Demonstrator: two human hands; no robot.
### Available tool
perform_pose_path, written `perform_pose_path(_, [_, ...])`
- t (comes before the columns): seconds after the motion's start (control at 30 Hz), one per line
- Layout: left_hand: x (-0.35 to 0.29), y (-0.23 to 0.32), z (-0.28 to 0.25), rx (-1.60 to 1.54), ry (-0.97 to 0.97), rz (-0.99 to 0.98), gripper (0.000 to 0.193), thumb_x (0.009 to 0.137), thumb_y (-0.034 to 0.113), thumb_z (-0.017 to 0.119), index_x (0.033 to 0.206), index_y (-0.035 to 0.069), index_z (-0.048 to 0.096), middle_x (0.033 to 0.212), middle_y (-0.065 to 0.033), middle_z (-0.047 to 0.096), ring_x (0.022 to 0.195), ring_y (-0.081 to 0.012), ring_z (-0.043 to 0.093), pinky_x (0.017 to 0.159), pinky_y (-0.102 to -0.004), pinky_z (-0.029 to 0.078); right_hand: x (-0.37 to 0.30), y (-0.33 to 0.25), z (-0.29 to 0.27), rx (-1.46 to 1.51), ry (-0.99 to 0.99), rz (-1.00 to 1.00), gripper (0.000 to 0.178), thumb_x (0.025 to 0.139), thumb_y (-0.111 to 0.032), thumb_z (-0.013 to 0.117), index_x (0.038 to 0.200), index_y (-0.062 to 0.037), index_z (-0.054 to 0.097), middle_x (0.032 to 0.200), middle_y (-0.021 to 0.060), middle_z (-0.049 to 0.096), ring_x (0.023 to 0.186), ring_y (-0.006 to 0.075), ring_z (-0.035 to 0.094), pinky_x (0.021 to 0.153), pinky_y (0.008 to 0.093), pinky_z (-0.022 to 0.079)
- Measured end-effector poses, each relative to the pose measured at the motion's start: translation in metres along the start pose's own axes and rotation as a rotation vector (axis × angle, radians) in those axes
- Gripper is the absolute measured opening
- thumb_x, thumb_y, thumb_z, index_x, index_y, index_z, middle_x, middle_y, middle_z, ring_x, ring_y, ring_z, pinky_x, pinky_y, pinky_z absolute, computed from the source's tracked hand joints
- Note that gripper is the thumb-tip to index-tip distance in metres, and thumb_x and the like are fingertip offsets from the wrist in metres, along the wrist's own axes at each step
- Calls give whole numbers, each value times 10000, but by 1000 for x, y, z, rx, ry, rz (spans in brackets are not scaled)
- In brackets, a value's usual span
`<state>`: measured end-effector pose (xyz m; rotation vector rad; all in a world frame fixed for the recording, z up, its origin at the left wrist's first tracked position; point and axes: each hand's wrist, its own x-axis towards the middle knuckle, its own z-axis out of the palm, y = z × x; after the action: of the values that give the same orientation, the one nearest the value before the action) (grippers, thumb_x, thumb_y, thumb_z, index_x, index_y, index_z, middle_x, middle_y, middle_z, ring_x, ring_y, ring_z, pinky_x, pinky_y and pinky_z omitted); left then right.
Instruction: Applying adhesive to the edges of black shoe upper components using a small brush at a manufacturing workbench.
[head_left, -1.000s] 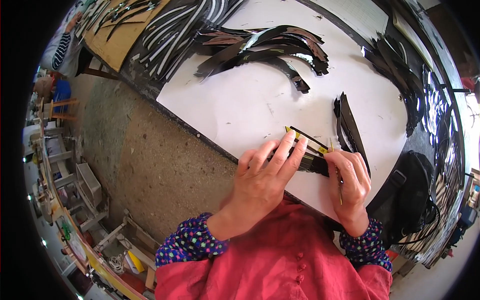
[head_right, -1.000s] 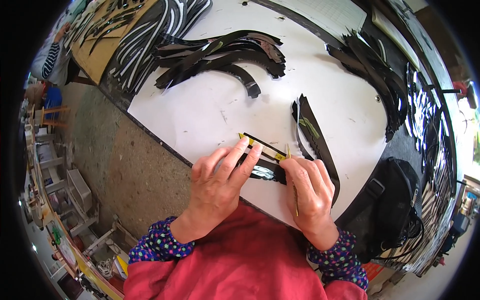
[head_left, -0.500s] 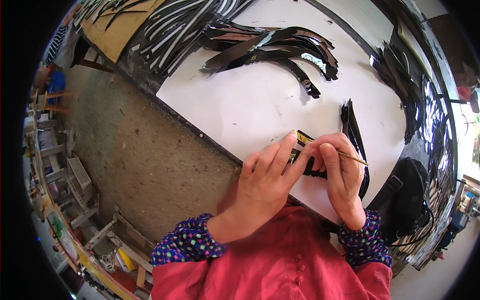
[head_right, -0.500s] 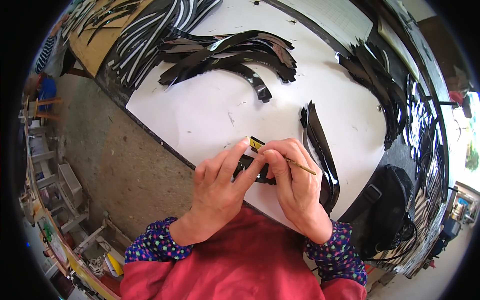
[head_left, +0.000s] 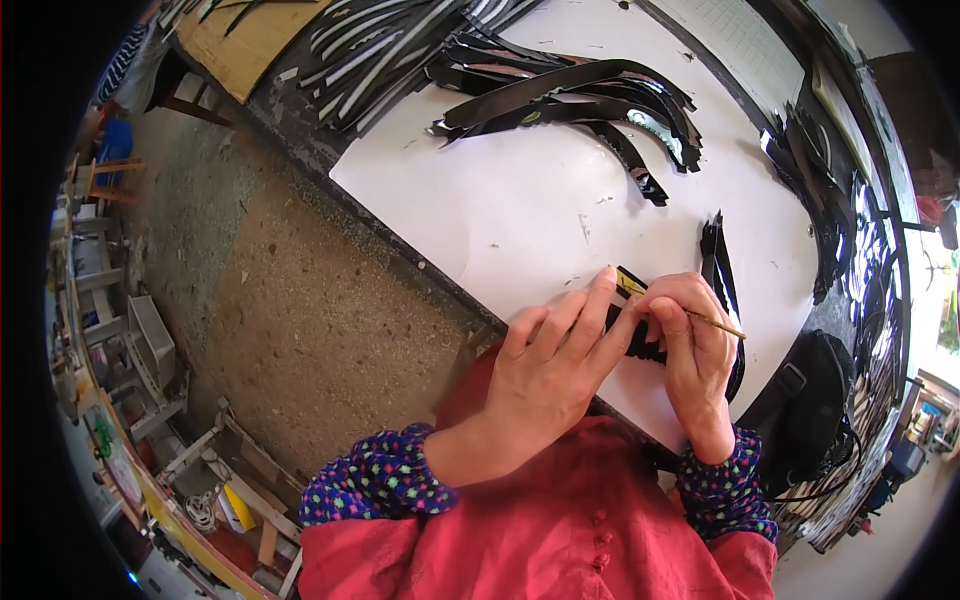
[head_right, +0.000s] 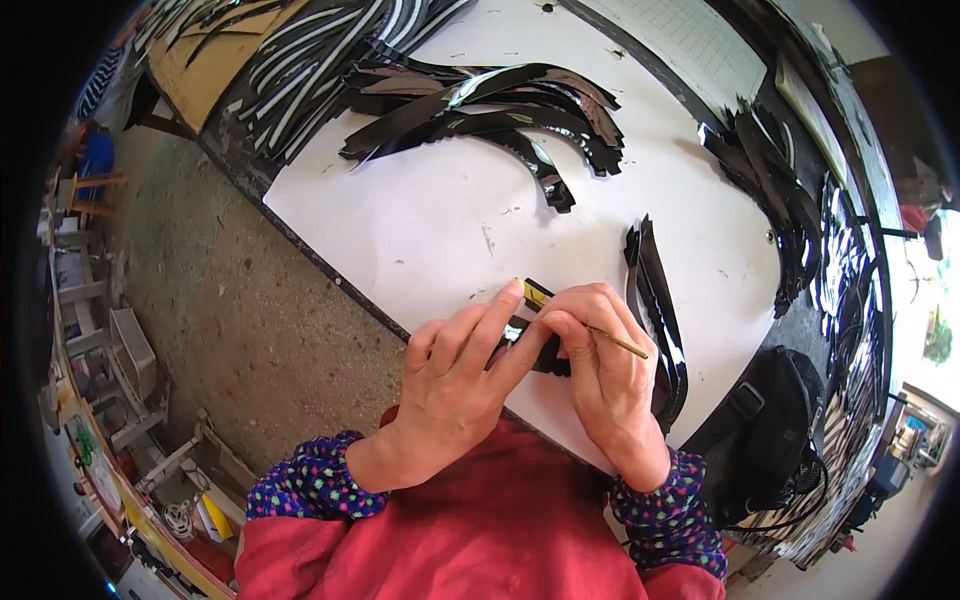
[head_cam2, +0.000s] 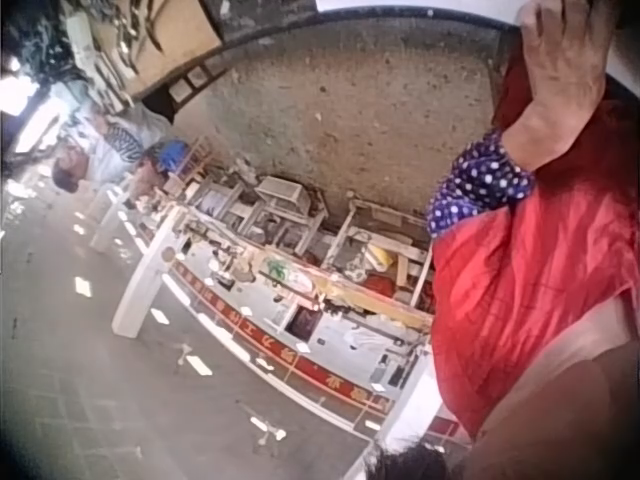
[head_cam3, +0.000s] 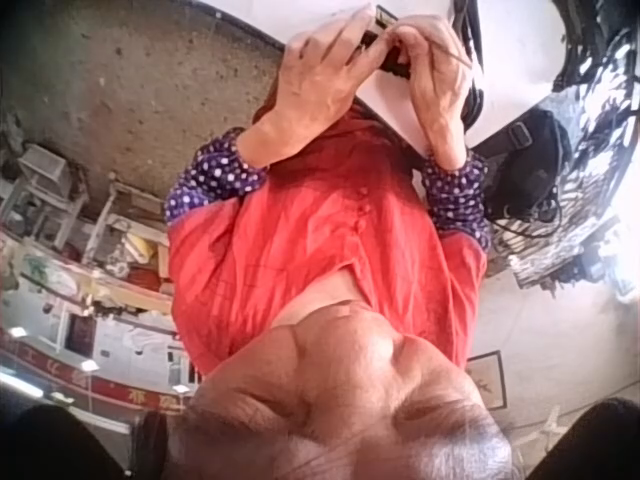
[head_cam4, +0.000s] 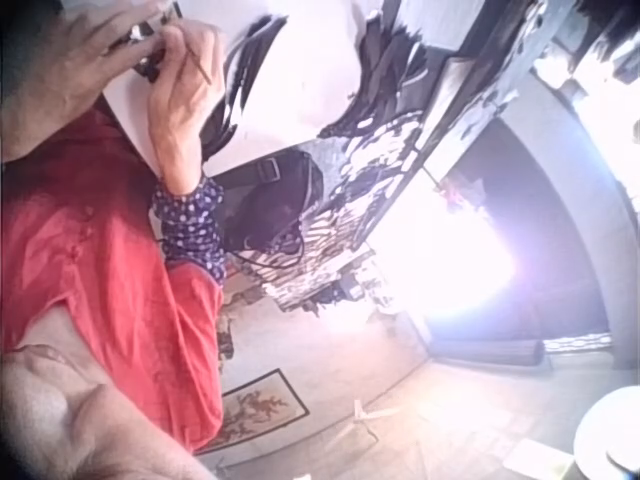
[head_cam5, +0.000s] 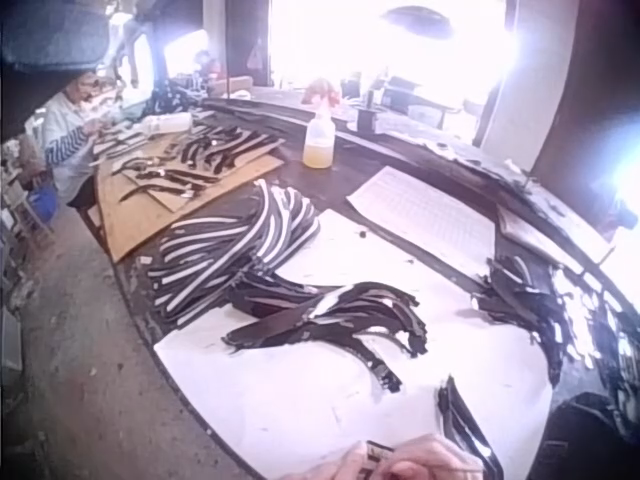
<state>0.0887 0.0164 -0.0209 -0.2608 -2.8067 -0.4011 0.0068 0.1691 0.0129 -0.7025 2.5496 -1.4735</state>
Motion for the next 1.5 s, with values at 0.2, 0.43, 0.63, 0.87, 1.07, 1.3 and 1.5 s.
perform_pose_path(0.2, [1,0,0,-7,1,-2,458,941,110,569,1383,213,630,1474,-43,530,1184,-149,523,975,-324,358,2,1,2,21,17,-13,81,1018,-46,593,1019,15,647,953,95,661,673,140,571,598,261,483])
perform_pose_path(0.43, [0,1,-2,2,-26,-4,514,923,91,564,1416,229,608,1487,-36,516,1195,-146,517,962,-327,369,-1,2,4,66,65,-26,129,1033,-83,584,1000,9,668,941,94,662,667,137,572,594,258,479])
perform_pose_path(0.63, [0,-3,2,29,13,18,522,927,91,547,1428,228,602,1469,-36,526,1209,-152,516,959,-321,370,-10,6,-7,-318,186,-242,175,869,65,701,1031,3,682,949,123,664,826,255,632,710,338,519])
perform_pose_path(0.87, [3,-9,3,-175,149,18,454,905,96,630,1356,152,636,1401,-63,573,1165,-184,597,944,-333,422,-16,17,-11,-463,192,-290,269,792,83,714,1046,3,674,1008,134,650,904,320,621,786,398,522])
perform_pose_path(1.07, [2,-13,-6,-291,145,11,335,889,77,735,1221,65,691,1270,-63,645,1137,-248,607,923,-357,443,-11,26,-24,-538,317,-206,202,839,63,688,1022,-20,678,996,106,668,900,301,622,790,381,522])
perform_pose_path(1.3, [29,-7,-13,-200,157,174,184,875,139,746,1024,39,708,1202,-90,638,1081,-230,610,930,-400,435,-15,29,-21,-581,290,-273,233,824,49,700,1037,-44,685,1012,80,692,907,282,628,807,377,516])
perform_pose_path(1.5, [30,-1,10,-132,122,183,414,890,107,711,1297,55,657,1253,-74,611,1023,-221,593,941,-386,416,-14,30,-21,-461,346,-179,221,848,43,698,1048,-50,684,1019,76,695,900,278,625,799,384,505])
